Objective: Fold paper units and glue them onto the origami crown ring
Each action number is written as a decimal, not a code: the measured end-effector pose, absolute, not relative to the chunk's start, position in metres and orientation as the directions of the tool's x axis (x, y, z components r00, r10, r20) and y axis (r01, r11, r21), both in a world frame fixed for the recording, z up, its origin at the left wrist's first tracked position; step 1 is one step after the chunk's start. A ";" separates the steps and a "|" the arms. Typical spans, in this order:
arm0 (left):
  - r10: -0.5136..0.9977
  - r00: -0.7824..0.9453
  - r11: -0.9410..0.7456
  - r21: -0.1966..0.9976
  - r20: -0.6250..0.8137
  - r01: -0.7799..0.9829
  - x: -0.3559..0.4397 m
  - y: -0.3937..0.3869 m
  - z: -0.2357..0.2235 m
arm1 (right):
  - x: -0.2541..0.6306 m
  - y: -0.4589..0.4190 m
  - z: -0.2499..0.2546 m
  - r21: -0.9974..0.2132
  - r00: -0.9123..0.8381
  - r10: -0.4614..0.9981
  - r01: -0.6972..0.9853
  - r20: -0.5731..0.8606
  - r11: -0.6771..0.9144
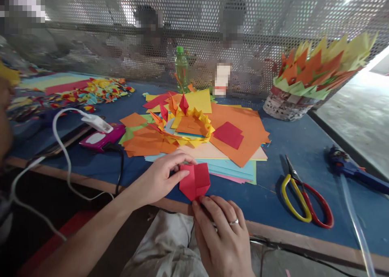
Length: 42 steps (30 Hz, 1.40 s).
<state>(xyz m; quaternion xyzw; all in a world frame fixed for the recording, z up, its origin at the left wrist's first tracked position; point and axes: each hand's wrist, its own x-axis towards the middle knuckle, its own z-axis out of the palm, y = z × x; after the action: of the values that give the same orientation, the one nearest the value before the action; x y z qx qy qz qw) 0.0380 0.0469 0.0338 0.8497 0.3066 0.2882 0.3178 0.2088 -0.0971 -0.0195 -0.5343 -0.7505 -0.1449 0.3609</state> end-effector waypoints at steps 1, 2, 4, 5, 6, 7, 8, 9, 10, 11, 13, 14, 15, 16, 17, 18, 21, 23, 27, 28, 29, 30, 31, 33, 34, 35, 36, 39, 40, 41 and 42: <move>0.701 0.645 -0.609 0.727 0.304 0.319 0.037 0.046 0.034 | 0.209 -0.097 -0.019 -0.164 -0.171 0.694 0.907 0.699 0.388; 0.699 0.642 -0.607 0.734 0.314 0.303 0.035 0.045 0.034 | 0.209 -0.098 -0.019 -0.162 -0.171 0.690 0.906 0.703 0.390; 0.703 0.632 -0.603 0.745 0.327 0.284 0.027 0.041 0.033 | 0.209 -0.098 -0.020 -0.164 -0.164 0.681 0.906 0.714 0.390; 0.707 0.626 -0.598 0.750 0.329 0.283 0.023 0.038 0.033 | 0.210 -0.098 -0.020 -0.163 -0.160 0.679 0.908 0.717 0.386; 0.713 0.619 -0.594 0.753 0.329 0.283 0.018 0.035 0.032 | 0.210 -0.098 -0.020 -0.161 -0.158 0.682 0.911 0.714 0.380; 0.719 0.612 -0.589 0.756 0.329 0.285 0.013 0.031 0.031 | 0.210 -0.098 -0.020 -0.159 -0.155 0.688 0.915 0.709 0.370; 0.726 0.605 -0.584 0.758 0.328 0.290 0.008 0.027 0.030 | 0.210 -0.098 -0.019 -0.154 -0.153 0.693 0.920 0.705 0.360; 0.732 0.601 -0.576 0.762 0.320 0.296 0.003 0.024 0.030 | 0.211 -0.097 -0.019 -0.149 -0.152 0.698 0.925 0.700 0.351; 0.737 0.599 -0.569 0.765 0.313 0.301 -0.002 0.020 0.029 | 0.211 -0.096 -0.019 -0.146 -0.151 0.703 0.928 0.695 0.343; 0.739 0.601 -0.563 0.768 0.304 0.304 -0.006 0.016 0.028 | 0.211 -0.095 -0.018 -0.145 -0.148 0.708 0.931 0.691 0.336; 0.736 0.613 -0.558 0.770 0.287 0.309 -0.013 0.009 0.026 | 0.211 -0.093 -0.017 -0.144 -0.143 0.716 0.935 0.683 0.324; 0.732 0.619 -0.560 0.768 0.283 0.311 -0.015 0.007 0.025 | 0.211 -0.092 -0.016 -0.145 -0.142 0.721 0.936 0.678 0.320; 0.730 0.622 -0.564 0.764 0.284 0.314 -0.017 0.004 0.024 | 0.210 -0.090 -0.015 -0.143 -0.142 0.725 0.938 0.674 0.317; 0.729 0.621 -0.570 0.757 0.288 0.319 -0.018 0.002 0.023 | 0.210 -0.089 -0.014 -0.140 -0.142 0.726 0.939 0.672 0.313; 0.730 0.615 -0.578 0.748 0.297 0.326 -0.019 0.001 0.022 | 0.209 -0.088 -0.013 -0.135 -0.142 0.726 0.941 0.673 0.309; 0.731 0.603 -0.591 0.737 0.318 0.328 -0.019 0.000 0.021 | 0.208 -0.087 -0.012 -0.128 -0.143 0.723 0.943 0.675 0.306; 0.733 0.527 -0.640 0.696 0.429 0.324 -0.017 -0.002 0.019 | 0.207 -0.088 -0.008 -0.111 -0.139 0.706 0.949 0.694 0.296; 0.721 0.445 -0.682 0.657 0.531 0.321 -0.015 -0.003 0.018 | 0.205 -0.090 -0.006 -0.108 -0.138 0.692 0.948 0.708 0.300; 0.640 0.331 -0.757 0.494 0.693 0.427 -0.006 -0.007 0.013 | 0.198 -0.093 -0.002 -0.132 -0.092 0.642 0.947 0.761 0.292; 0.607 0.336 -0.768 0.425 0.720 0.479 -0.003 -0.009 0.012 | 0.196 -0.093 -0.002 -0.138 -0.079 0.621 0.946 0.780 0.295; 0.573 0.341 -0.772 0.351 0.746 0.530 0.000 -0.012 0.009 | 0.194 -0.092 -0.001 -0.140 -0.076 0.601 0.942 0.796 0.304; 0.536 0.343 -0.769 0.278 0.772 0.575 0.003 -0.014 0.006 | 0.193 -0.091 -0.001 -0.138 -0.078 0.585 0.938 0.807 0.316; 0.504 0.338 -0.760 0.222 0.795 0.611 0.007 -0.016 0.003 | 0.192 -0.090 -0.001 -0.131 -0.090 0.577 0.934 0.812 0.331; 0.475 0.317 -0.742 0.180 0.821 0.646 0.015 -0.021 -0.004 | 0.192 -0.087 -0.002 -0.114 -0.129 0.586 0.926 0.800 0.360; 0.481 0.312 -0.740 0.188 0.819 0.646 0.018 -0.023 -0.007 | 0.192 -0.086 -0.003 -0.110 -0.149 0.604 0.922 0.783 0.371; 0.494 0.317 -0.746 0.207 0.810 0.633 0.021 -0.025 -0.010 | 0.193 -0.085 -0.004 -0.111 -0.166 0.624 0.918 0.764 0.380; 0.511 0.331 -0.757 0.233 0.793 0.610 0.024 -0.025 -0.012 | 0.194 -0.083 -0.005 -0.118 -0.177 0.644 0.915 0.744 0.387; 0.549 0.382 -0.794 0.321 0.743 0.516 0.025 -0.024 -0.015 | 0.197 -0.080 -0.007 -0.155 -0.183 0.695 0.906 0.695 0.394; 0.561 0.399 -0.800 0.352 0.725 0.485 0.024 -0.023 -0.015 | 0.198 -0.079 -0.007 -0.165 -0.187 0.707 0.903 0.682 0.397; 0.571 0.419 -0.805 0.381 0.706 0.455 0.022 -0.022 -0.015 | 0.199 -0.078 -0.007 -0.171 -0.194 0.717 0.899 0.669 0.403; 0.578 0.431 -0.807 0.406 0.693 0.428 0.019 -0.020 -0.015 | 0.201 -0.078 -0.006 -0.176 -0.200 0.727 0.896 0.657 0.407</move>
<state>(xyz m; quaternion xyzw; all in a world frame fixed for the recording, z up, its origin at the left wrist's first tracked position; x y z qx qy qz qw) 0.0185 -0.0202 -0.0148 0.8417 0.2987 0.4418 0.0845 0.2006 -0.0777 -0.0062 -0.5305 -0.7648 -0.1233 0.3442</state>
